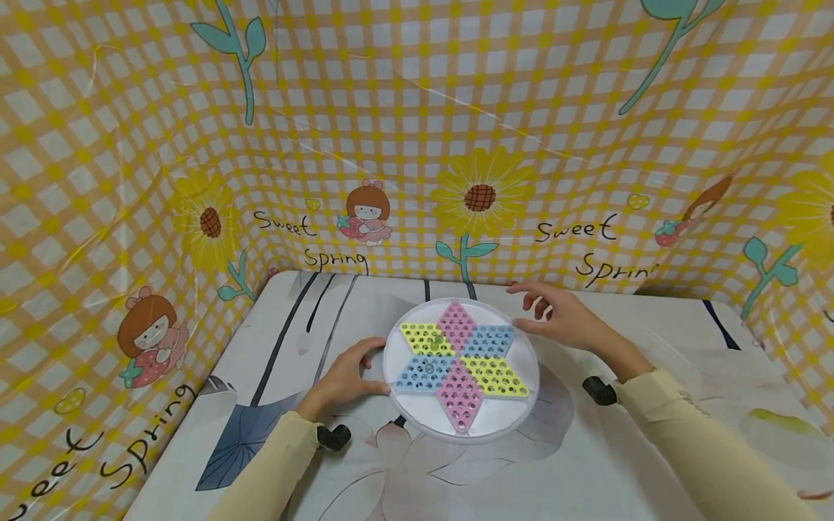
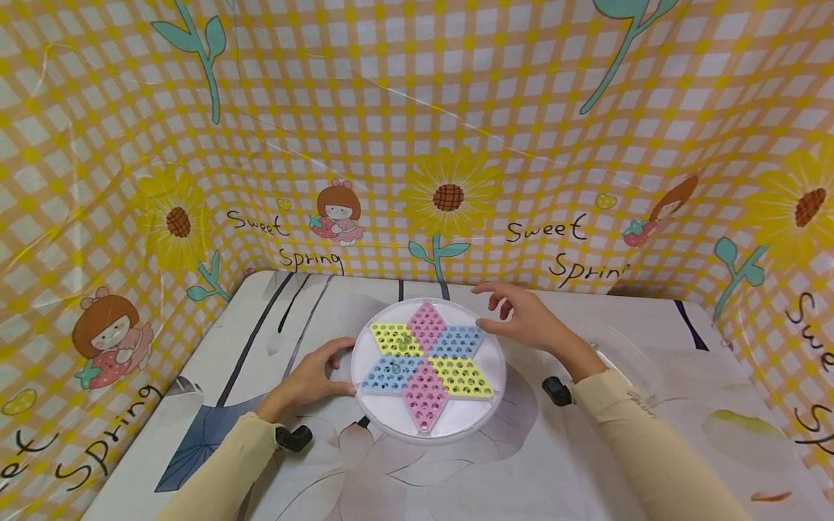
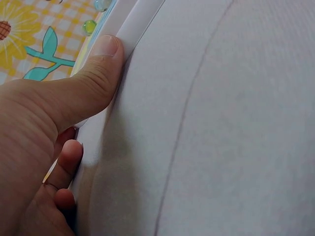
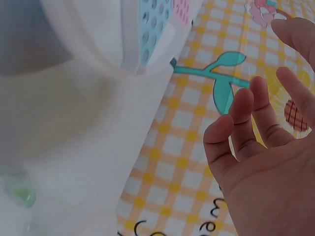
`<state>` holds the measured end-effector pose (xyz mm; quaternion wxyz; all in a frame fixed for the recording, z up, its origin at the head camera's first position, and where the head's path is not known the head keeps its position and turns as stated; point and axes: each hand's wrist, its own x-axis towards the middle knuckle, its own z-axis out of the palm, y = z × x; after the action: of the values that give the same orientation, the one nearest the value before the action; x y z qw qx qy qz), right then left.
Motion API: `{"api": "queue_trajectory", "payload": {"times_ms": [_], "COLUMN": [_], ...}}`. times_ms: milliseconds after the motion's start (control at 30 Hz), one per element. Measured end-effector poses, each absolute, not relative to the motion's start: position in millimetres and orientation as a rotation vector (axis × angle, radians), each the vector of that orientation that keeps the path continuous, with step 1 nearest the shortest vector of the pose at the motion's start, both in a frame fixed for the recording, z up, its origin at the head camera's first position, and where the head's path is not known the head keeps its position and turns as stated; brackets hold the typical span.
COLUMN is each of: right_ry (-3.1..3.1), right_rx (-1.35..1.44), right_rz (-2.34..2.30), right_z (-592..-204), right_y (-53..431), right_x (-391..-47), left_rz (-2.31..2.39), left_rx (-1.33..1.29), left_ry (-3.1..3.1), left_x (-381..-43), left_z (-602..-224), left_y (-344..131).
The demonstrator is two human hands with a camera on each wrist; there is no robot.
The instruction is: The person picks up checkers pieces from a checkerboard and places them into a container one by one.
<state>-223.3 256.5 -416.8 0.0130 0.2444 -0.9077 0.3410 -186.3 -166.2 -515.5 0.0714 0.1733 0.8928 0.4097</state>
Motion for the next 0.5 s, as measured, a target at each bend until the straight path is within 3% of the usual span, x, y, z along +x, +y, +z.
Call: {"api": "queue_trajectory", "payload": {"times_ms": [500], "right_ry": [-2.815], "right_rx": [0.936], "right_rz": [1.15], "right_z": [-425.6], "right_y": [213.2], "right_x": [-238.3], "left_rz": [1.237], "left_rx": [0.506], "left_ry": [2.671], "left_x": [-187.0], "left_z": [-515.8], "left_y": [-166.0]}}
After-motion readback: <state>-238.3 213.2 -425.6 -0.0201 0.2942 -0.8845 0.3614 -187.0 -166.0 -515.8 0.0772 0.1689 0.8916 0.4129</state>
